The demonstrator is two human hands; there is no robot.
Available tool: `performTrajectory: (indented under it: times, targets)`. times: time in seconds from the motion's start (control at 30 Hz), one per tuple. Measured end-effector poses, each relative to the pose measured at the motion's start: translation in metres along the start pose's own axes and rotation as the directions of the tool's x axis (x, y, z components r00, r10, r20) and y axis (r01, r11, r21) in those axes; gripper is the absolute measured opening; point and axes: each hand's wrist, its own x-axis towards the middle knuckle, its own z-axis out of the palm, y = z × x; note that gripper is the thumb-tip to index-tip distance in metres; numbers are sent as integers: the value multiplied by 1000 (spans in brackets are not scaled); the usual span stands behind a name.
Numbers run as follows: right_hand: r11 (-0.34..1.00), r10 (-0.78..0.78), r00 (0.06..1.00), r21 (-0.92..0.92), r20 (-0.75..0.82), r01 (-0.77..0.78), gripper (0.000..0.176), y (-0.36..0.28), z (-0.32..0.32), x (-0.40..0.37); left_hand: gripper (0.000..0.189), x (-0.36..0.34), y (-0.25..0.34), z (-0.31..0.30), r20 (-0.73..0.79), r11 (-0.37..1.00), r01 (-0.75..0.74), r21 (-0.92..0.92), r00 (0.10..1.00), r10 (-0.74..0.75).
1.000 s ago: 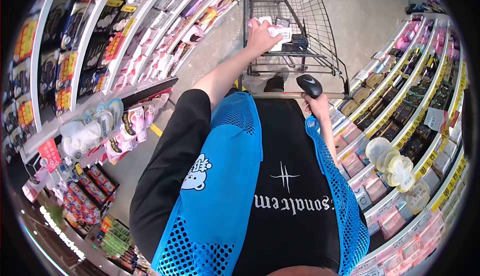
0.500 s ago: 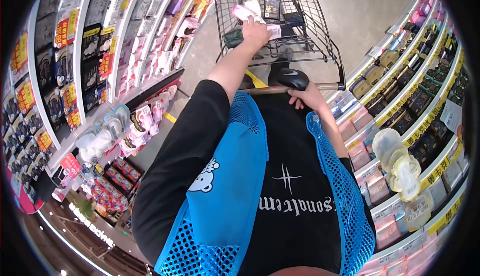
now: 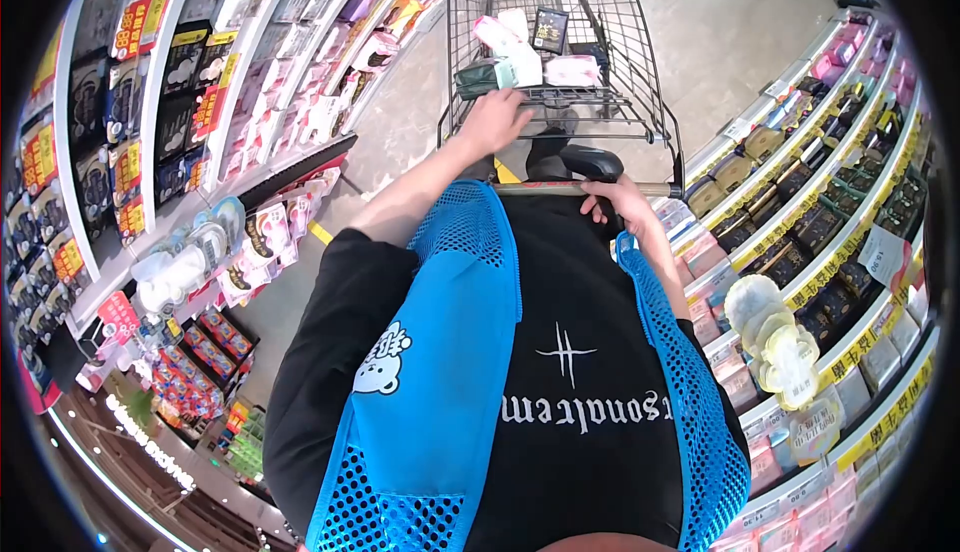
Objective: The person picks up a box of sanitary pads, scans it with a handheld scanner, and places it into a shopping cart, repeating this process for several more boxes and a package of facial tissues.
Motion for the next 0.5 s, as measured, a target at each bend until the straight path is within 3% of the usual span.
performTrajectory:
  times: [0.1,0.17,0.27,0.33,0.43,0.5]
  targets:
    - [998,-67,997,-9,-35,67,21,8,12,2,46,-33,-24,4,-227,987,-162,-6,961,156]
    - [994,-100,995,35,5,100,31,12,20,4,46,-55,-41,-5,-236,990,-134,-43,964,121]
    - [993,-98,994,-74,-50,94,33,15,30,10,36,-92,-67,-30,-320,984,-64,-168,947,7]
    - [997,-54,995,-58,-90,49,30,16,38,13,33,-113,-94,-46,-386,958,37,-283,910,-149]
    - [999,-40,987,-32,-153,35,28,13,55,14,30,-141,-174,-48,-588,937,91,-338,757,-285]
    - [999,-35,986,-12,-165,33,28,14,61,21,29,-160,-223,-61,-509,763,248,-596,618,-599]
